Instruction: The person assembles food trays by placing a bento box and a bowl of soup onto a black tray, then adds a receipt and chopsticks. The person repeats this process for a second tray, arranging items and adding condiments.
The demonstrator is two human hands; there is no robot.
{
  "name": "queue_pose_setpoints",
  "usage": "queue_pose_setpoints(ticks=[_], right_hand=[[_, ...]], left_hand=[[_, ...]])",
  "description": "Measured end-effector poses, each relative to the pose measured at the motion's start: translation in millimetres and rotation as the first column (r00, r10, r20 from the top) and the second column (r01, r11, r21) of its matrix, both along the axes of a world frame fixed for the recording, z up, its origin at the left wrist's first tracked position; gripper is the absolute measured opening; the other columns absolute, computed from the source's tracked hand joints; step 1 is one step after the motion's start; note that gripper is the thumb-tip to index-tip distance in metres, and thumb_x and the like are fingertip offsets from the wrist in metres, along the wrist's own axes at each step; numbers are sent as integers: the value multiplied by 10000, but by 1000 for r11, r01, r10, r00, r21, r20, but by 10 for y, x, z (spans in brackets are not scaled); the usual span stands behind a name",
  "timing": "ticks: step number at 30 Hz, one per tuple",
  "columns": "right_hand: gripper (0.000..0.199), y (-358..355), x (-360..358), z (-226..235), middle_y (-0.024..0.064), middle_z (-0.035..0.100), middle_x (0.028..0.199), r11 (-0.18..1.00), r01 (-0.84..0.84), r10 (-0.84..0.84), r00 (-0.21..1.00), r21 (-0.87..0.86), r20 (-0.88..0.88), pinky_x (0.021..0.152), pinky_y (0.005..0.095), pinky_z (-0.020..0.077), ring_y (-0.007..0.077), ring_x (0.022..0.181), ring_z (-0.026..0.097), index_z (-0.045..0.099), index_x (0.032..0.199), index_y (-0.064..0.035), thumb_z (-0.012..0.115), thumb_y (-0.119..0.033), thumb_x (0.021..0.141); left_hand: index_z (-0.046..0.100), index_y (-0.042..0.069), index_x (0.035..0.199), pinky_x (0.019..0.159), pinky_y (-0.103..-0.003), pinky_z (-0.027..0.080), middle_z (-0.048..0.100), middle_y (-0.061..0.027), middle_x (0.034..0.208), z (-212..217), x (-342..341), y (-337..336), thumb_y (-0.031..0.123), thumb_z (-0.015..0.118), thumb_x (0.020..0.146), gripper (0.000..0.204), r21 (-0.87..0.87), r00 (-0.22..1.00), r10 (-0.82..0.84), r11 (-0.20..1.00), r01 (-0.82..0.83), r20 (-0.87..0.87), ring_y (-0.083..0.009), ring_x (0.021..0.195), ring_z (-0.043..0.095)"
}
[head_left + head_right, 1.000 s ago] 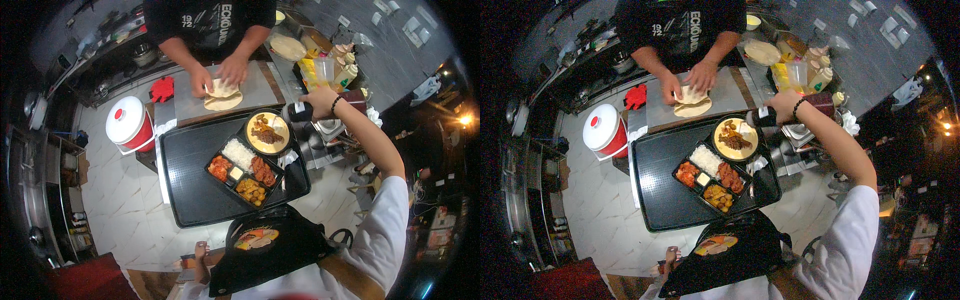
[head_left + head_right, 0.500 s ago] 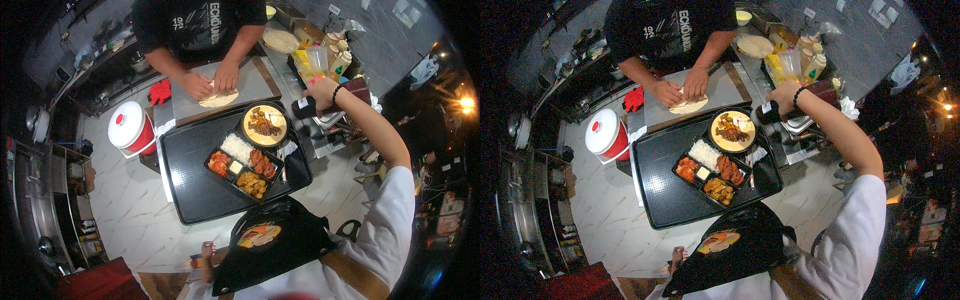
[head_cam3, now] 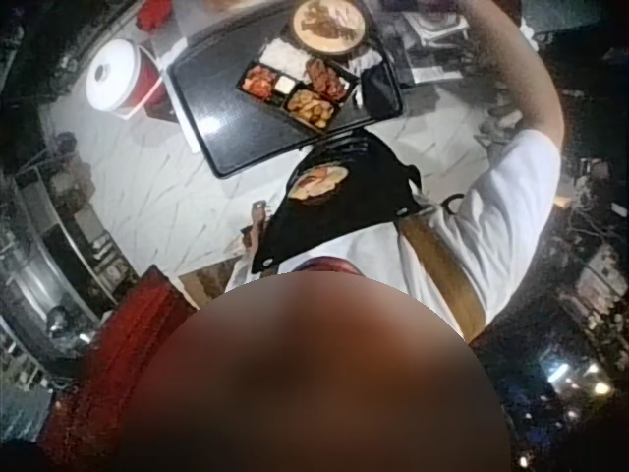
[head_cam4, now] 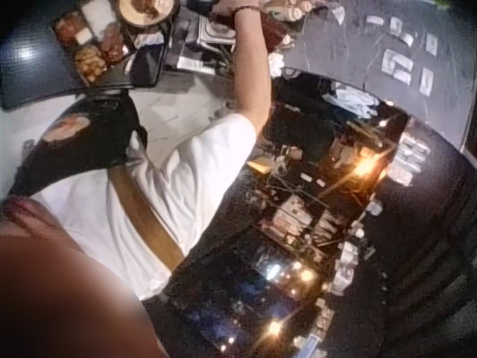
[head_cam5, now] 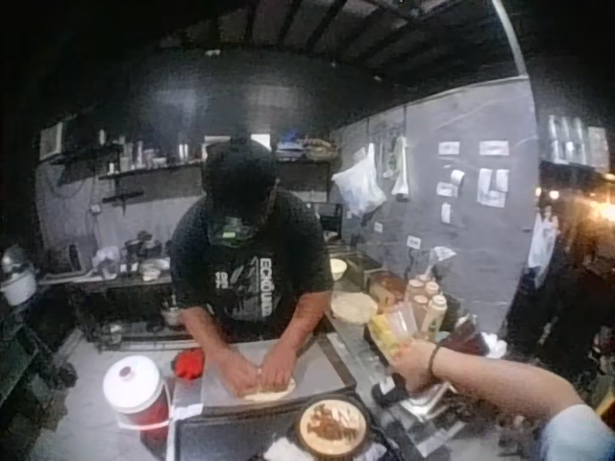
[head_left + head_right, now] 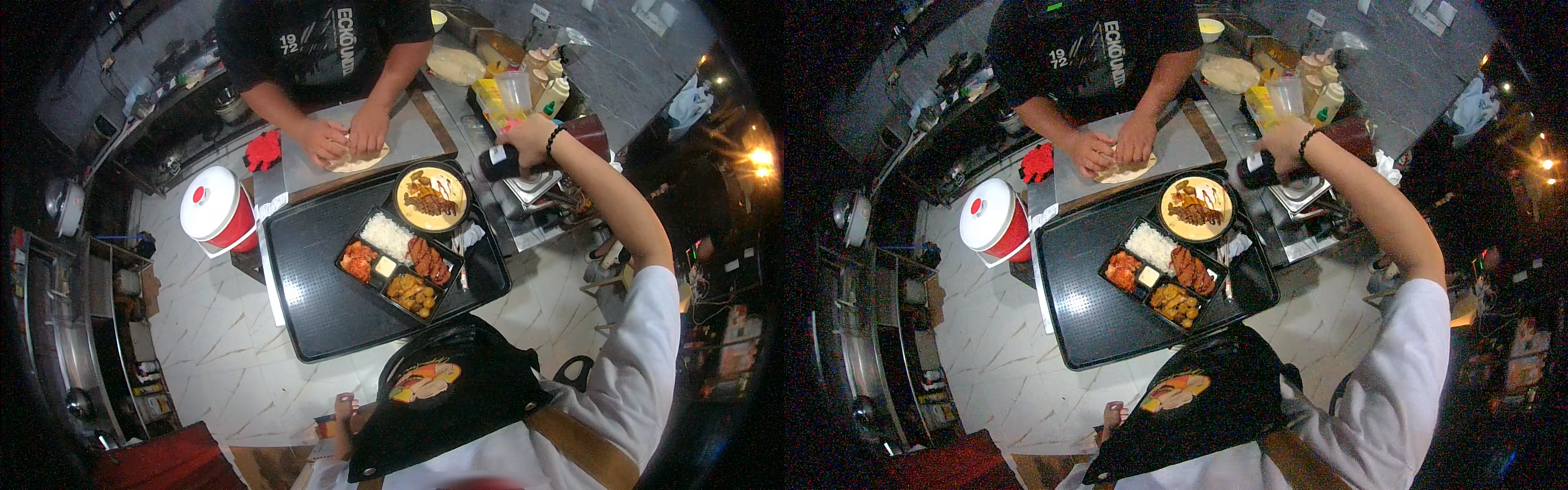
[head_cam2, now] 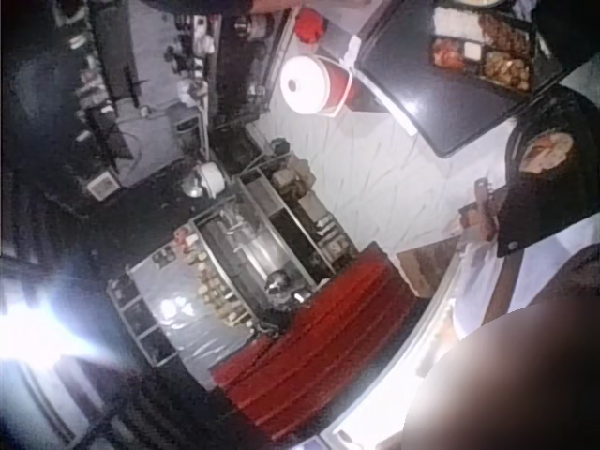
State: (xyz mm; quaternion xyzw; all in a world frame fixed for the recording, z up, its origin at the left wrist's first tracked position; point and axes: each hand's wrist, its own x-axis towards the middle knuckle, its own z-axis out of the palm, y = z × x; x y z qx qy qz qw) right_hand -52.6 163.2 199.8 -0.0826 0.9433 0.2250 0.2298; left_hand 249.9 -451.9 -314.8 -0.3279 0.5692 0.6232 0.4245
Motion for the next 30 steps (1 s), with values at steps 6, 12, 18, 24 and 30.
queue_pose_setpoints(ticks=[6, 12, 18, 24, 30], right_hand=[[659, -251, -62, 85, 99, 640, 905, 997, 33, -34, 999, -68, -14, 701, 394, 484, 288, 852, 612, 576, 1072, -186, 776, -334, 463], [665, -476, -317, -28, 87, 648, 942, 1000, 5, -5, 1000, 13, -17, 739, 389, 486, 274, 871, 618, 592, 1077, -227, 783, -337, 450], [737, -419, -260, -186, 154, 635, 876, 985, -21, 9, 997, -172, -70, 735, 405, 477, 322, 835, 612, 525, 1118, -138, 764, -430, 485], [793, 232, 357, -756, 145, 609, 1017, 565, 66, -276, 954, -823, -113, 838, 353, 446, 267, 926, 590, 486, 1179, -65, 803, -388, 528], [849, 1131, 743, -558, 118, 468, 1225, -95, -434, -717, 654, -896, -240, 992, 346, 318, 222, 1133, 450, 334, 1275, 0, 803, -244, 610]], left_hand=[[416, 94, 1062, 380, -280, 396, 594, -99, 704, 297, -87, 173, 276, 585, 843, 331, -241, 995, -36, 971, 12, -96, -157, 480, 534], [429, 83, 1042, 366, -283, 389, 592, -102, 701, -3, 46, -57, 266, 575, 851, 302, 94, 967, 161, 979, -182, 196, -156, 469, 525], [450, 105, 1020, 364, -283, 392, 582, -90, 686, 119, 278, 134, 274, 570, 854, 264, -52, 996, 92, 994, -92, -1, -160, 485, 536], [451, 105, 977, 321, -269, 346, 525, -91, 628, 388, 312, 475, 200, 536, 862, 172, -209, 995, 98, 973, -101, -25, -155, 443, 490], [442, 103, 1046, 378, -301, 392, 565, -96, 700, 579, 21, 964, 281, 539, 867, 269, -256, 997, -59, 966, 43, -54, -180, 506, 529]])
